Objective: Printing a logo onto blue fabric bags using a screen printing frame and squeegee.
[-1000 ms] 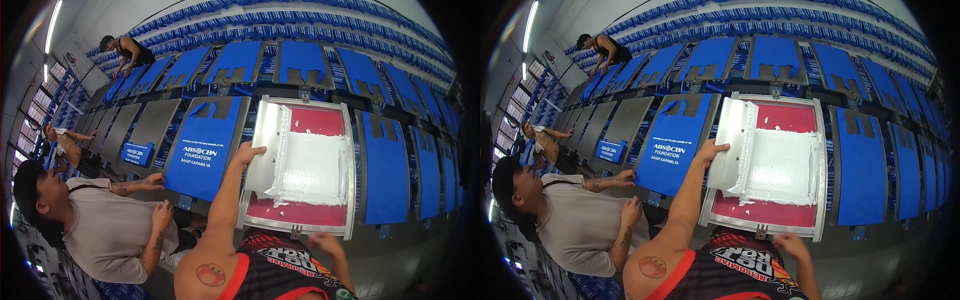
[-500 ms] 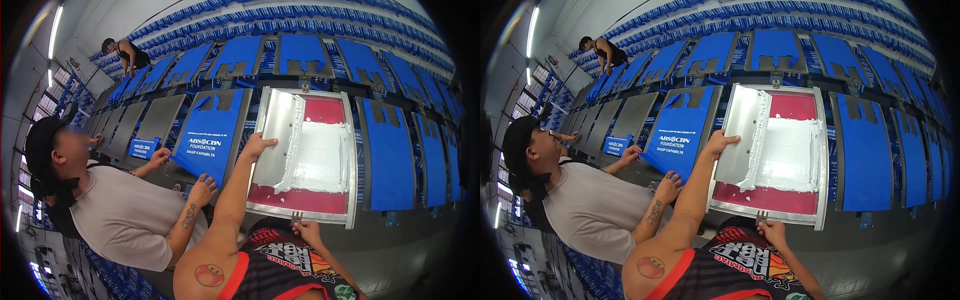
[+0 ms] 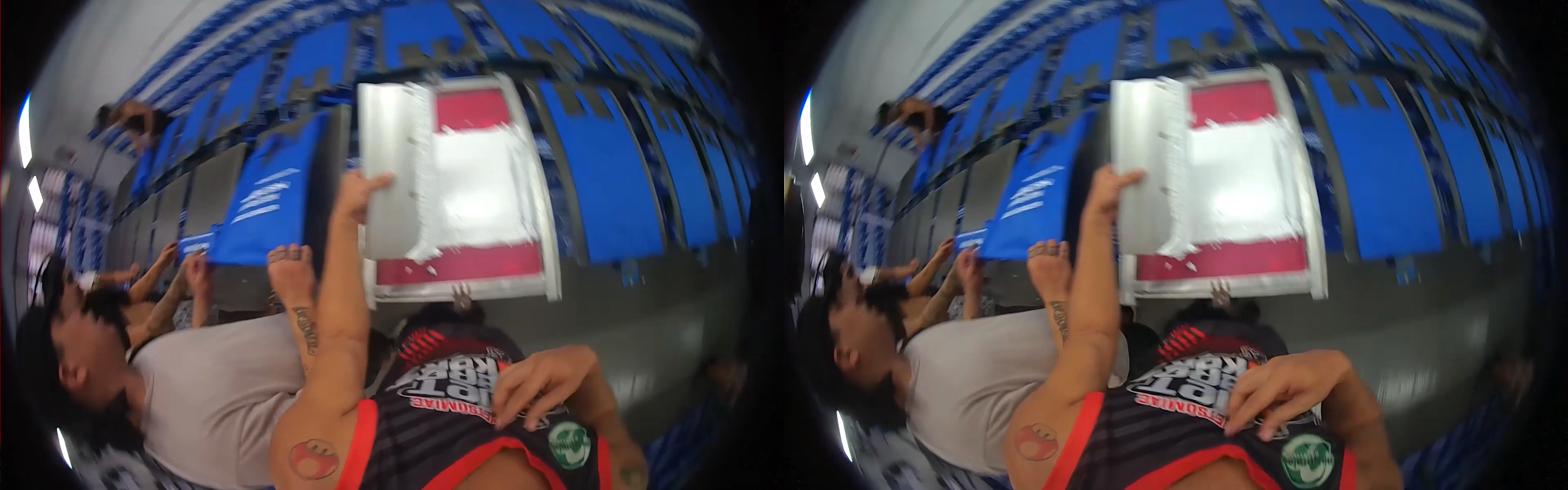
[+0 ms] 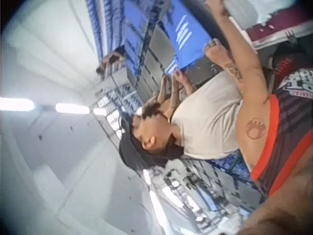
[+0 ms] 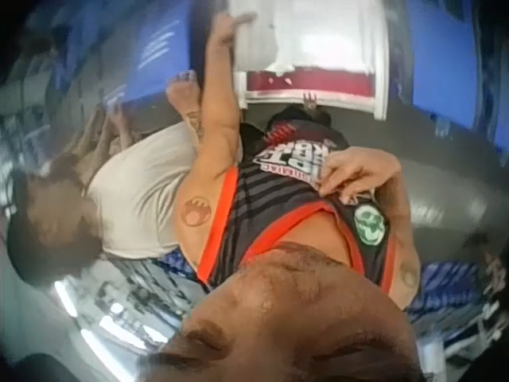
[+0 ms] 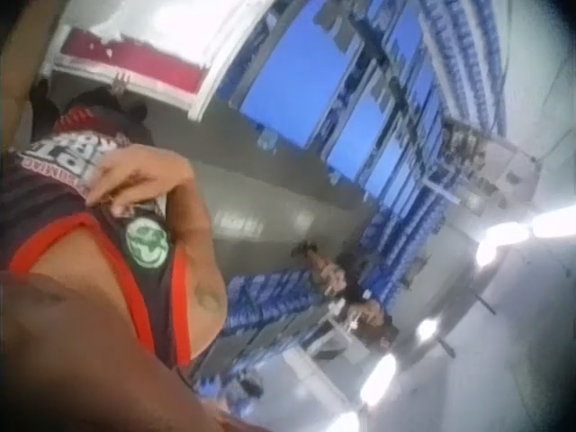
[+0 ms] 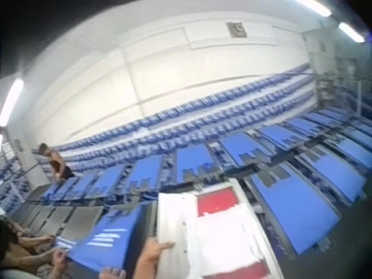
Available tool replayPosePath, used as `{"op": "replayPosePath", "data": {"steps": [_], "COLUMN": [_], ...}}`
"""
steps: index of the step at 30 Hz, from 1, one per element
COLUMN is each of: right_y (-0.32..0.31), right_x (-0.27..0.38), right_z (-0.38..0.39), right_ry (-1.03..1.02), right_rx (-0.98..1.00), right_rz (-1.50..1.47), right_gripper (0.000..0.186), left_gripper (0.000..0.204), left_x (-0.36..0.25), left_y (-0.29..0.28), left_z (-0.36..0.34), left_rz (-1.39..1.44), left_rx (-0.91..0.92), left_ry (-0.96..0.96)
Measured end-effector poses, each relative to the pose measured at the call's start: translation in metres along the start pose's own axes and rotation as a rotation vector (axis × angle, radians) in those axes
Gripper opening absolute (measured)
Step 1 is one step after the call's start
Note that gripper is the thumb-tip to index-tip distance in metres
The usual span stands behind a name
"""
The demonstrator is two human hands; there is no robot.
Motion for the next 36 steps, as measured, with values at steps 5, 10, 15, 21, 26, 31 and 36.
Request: {"op": "replayPosePath", "data": {"steps": [5,10,15,21,26,31,36], "right_y": [-0.011,0.011,0.024,0.011,-0.033,-0.107,-0.217], "right_x": [0.044,0.069,0.051,0.040,0.035,0.019,-0.051], "right_z": [-0.002,-0.036,-0.004,0.001,0.010,0.029,0.006], "right_ry": [-0.315,-0.462,-0.307,-0.188,-0.143,0.323,0.344], "right_rx": [-0.687,-0.962,-0.918,-0.737,-0.546,-0.864,-0.777], "right_rz": [0.411,-0.179,-0.129,0.069,0.265,1.042,1.890], "right_gripper": [0.006,0.014,0.016,0.019,0.023,0.035,0.066], "left_gripper": [0.039,0.049,0.052,0.042,0.037,0.035,0.030], "left_x": [-0.010,-0.022,-0.037,-0.056,-0.038,-0.004,0.018], "left_y": [-0.013,0.002,0.016,0.053,0.104,0.105,0.117], "left_z": [0.007,0.002,0.008,0.037,0.064,0.064,0.054], "left_rz": [-0.058,-0.177,-0.289,-0.597,-0.883,-1.250,-1.332], "left_rx": [-0.076,-0.070,-0.090,0.073,0.208,0.385,0.479], "left_ry": [0.029,0.032,0.102,0.307,0.173,0.653,0.635]}}
Point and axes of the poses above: each hand's wrist, its own z-axis away from the middle knuckle, its own y-axis out of the palm, x = y × z, the point moved 4 cm from there along -z, towards the middle knuckle, and after that the axes turned 12 degrees about -x, right-handed, at the moved point
